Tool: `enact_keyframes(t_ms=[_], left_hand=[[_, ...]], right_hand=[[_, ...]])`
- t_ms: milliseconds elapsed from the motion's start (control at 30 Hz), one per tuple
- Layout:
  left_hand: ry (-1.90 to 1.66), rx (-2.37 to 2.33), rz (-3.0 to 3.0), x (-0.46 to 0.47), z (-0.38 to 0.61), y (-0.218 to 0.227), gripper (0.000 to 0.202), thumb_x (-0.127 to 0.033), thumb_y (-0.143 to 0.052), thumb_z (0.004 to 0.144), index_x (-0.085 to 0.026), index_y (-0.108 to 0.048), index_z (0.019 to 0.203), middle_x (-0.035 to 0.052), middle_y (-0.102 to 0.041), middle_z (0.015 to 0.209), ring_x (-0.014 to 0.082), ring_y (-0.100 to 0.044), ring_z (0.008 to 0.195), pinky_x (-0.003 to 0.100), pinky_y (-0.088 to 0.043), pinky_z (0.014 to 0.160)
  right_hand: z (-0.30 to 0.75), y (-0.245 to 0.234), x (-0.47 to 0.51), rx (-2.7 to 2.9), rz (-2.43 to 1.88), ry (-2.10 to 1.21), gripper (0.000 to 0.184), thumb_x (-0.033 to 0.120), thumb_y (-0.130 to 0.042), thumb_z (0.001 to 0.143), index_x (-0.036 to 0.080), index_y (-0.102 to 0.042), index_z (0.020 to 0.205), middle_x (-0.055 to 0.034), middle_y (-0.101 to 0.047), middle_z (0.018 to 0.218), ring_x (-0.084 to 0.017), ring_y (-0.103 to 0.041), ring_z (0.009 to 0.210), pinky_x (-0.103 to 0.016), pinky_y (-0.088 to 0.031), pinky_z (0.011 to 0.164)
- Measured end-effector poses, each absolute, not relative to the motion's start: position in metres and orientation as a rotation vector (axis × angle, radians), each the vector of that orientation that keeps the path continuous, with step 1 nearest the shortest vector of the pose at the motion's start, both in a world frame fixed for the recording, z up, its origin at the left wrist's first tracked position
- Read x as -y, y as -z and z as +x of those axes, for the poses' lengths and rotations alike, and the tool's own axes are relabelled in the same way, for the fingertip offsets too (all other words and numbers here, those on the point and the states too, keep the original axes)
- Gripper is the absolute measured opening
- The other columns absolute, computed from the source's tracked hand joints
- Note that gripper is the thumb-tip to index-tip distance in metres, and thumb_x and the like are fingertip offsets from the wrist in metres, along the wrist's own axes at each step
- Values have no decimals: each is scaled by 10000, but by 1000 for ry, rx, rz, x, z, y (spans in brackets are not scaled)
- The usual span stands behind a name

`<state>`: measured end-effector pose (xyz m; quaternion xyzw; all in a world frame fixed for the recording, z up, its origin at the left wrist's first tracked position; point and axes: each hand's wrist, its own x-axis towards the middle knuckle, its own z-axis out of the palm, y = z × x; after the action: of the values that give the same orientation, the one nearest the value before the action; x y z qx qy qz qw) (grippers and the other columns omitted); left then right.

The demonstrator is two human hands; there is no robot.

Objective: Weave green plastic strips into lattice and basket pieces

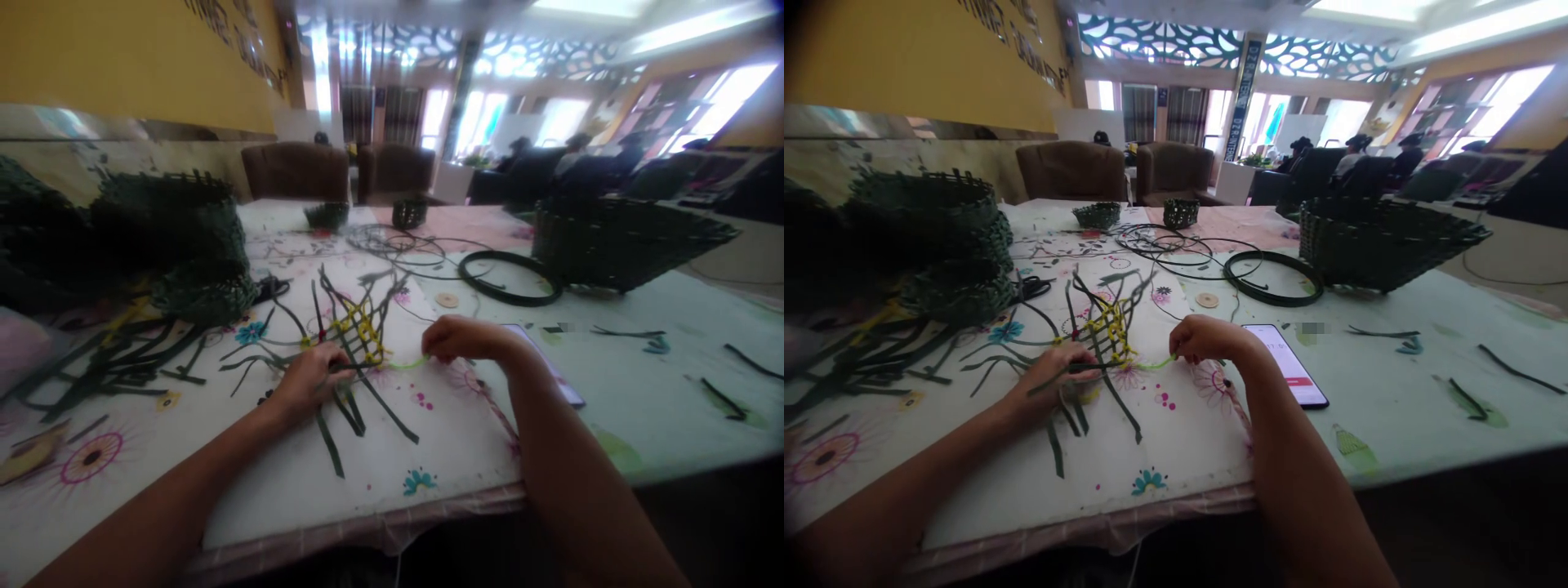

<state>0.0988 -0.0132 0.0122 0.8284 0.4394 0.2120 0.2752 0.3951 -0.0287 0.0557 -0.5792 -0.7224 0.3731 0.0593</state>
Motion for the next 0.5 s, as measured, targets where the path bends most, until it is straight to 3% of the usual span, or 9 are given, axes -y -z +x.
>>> enact_keyframes(t_ms=[200, 400, 500], left_hand=[[-861, -1048, 1801, 15, 89, -16, 260, -421, -660, 786, -163, -631, 768, 32, -609, 719, 134, -536, 619, 240, -416, 519], [-867, -1113, 1879, 19, 94, -14, 263, -425, -650, 788, -176, -592, 728, -1, -571, 697, 136, -530, 649, 246, -411, 551], [-910, -1168, 1819, 15, 94, -6, 281, -424, -684, 742, -187, -572, 846, -5, -602, 748, 133, -543, 646, 241, -429, 547]], right_hand=[[370, -44, 23, 1878, -1499, -1172, 147, 168, -566, 748, 133, -689, 819, 20, -585, 547, -84, -540, 491, -192, -447, 496], [318, -19, 26, 1660, -1277, -1389, 109, 202, -603, 761, 138, -673, 816, 35, -584, 555, -65, -507, 455, -176, -406, 451], [301, -2, 27, 1352, -1111, -1542, 133, 247, -670, 727, 146, -643, 810, 40, -587, 587, -61, -509, 478, -178, -402, 475]])
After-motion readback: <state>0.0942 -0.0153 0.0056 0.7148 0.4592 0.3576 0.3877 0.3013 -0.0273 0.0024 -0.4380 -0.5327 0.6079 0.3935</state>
